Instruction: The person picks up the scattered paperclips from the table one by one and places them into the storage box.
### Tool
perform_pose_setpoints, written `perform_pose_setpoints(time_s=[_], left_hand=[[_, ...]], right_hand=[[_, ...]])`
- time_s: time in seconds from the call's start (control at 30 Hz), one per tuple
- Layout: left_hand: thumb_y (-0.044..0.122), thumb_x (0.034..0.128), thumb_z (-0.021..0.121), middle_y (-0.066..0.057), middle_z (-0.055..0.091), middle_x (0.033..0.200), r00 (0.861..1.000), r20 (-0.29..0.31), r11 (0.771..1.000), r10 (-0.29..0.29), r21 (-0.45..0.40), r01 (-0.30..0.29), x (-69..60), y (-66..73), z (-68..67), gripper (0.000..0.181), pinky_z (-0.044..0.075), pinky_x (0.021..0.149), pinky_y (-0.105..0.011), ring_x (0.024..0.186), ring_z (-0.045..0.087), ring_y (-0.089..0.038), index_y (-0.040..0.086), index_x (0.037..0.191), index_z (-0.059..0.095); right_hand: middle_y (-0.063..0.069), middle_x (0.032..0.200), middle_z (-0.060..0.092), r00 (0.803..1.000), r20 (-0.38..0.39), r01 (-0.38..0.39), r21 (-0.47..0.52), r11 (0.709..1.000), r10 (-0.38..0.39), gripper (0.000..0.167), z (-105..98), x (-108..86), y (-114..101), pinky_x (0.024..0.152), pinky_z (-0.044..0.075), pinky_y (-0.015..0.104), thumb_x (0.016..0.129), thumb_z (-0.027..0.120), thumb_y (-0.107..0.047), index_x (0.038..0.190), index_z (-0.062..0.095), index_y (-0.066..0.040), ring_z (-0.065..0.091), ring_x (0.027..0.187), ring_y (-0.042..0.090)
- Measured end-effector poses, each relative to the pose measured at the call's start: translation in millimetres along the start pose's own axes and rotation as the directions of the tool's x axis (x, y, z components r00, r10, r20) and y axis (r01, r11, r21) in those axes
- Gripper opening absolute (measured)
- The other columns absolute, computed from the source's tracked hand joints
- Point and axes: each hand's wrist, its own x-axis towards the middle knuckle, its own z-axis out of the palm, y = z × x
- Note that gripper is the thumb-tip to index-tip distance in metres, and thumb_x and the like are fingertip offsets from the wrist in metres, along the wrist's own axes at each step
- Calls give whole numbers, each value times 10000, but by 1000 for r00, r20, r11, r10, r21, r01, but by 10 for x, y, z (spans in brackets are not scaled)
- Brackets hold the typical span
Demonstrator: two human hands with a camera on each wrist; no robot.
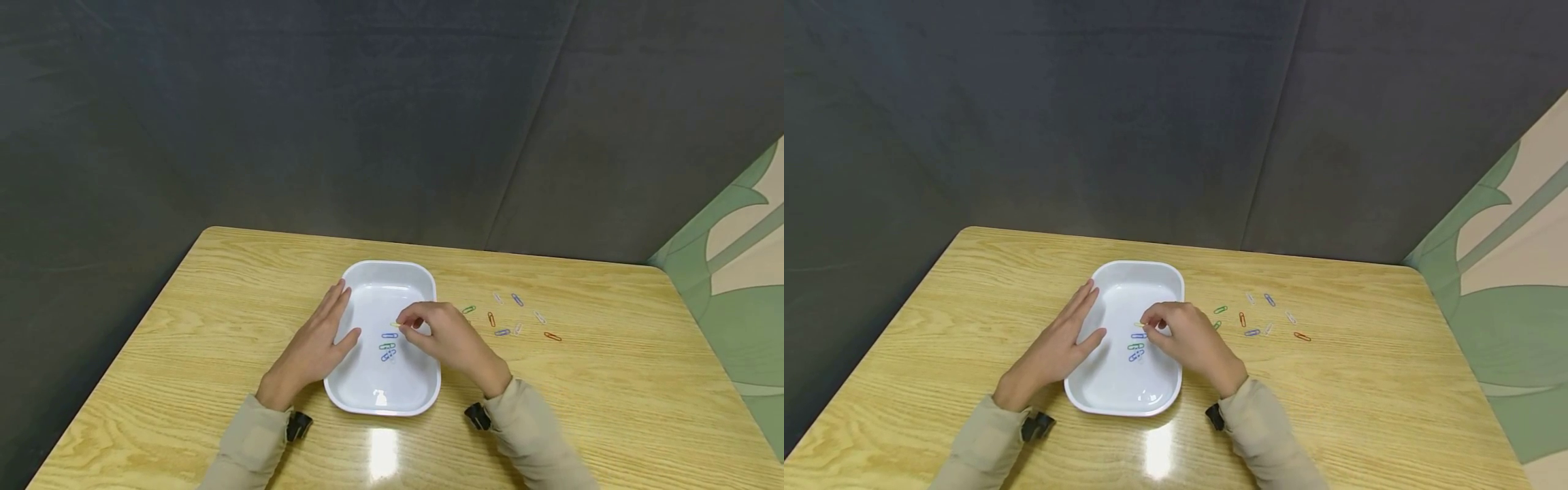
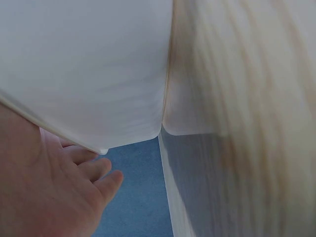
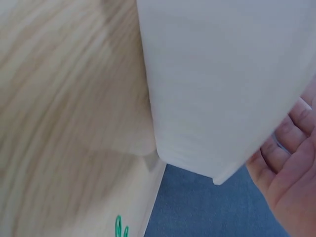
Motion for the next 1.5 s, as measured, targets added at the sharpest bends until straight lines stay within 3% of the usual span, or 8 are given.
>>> perform_pose_setpoints(time_s=[0.43, 0.57, 0.9, 1.5], left_hand=[[359, 1001, 525, -112, 88, 1683, 1000, -3, 1000, 16, 14, -16, 5, 7, -7, 746, 219, 1236, -515, 1554, 116, -304, 46, 1586, 183], [368, 1005, 517, -98, 82, 1686, 1000, 1, 1000, 15, 11, -15, 7, 7, -10, 743, 213, 1238, -507, 1556, 108, -293, 59, 1589, 177], [381, 1012, 505, -91, 77, 1686, 1000, 0, 1000, 16, 7, -16, 10, 1, -6, 734, 209, 1242, -500, 1557, 107, -297, 61, 1588, 181], [364, 1012, 512, -102, 91, 1684, 1000, -11, 1000, 24, 4, -24, 5, -2, -3, 723, 218, 1238, -507, 1554, 117, -306, 51, 1583, 198]], right_hand=[[-5, 910, 739, 998, 63, 0, 7, 1000, 0, 89, 131, 113, -27, 762, 592, 335, 893, 698, -81, 967, 748, -89, 642, 819, 98], [-9, 897, 735, 997, 77, -8, -2, 1000, 8, 87, 173, 138, -26, 756, 584, 289, 898, 698, -97, 969, 747, -92, 639, 813, 89], [-58, 828, 718, 997, 68, -27, -114, 993, 35, 63, 274, 185, -35, 683, 517, 200, 878, 714, -139, 930, 750, -140, 625, 757, 56], [-80, 801, 739, 998, 44, -28, -252, 967, 40, 35, 393, 210, -24, 660, 522, 271, 841, 748, -177, 868, 768, -172, 641, 693, 50]])
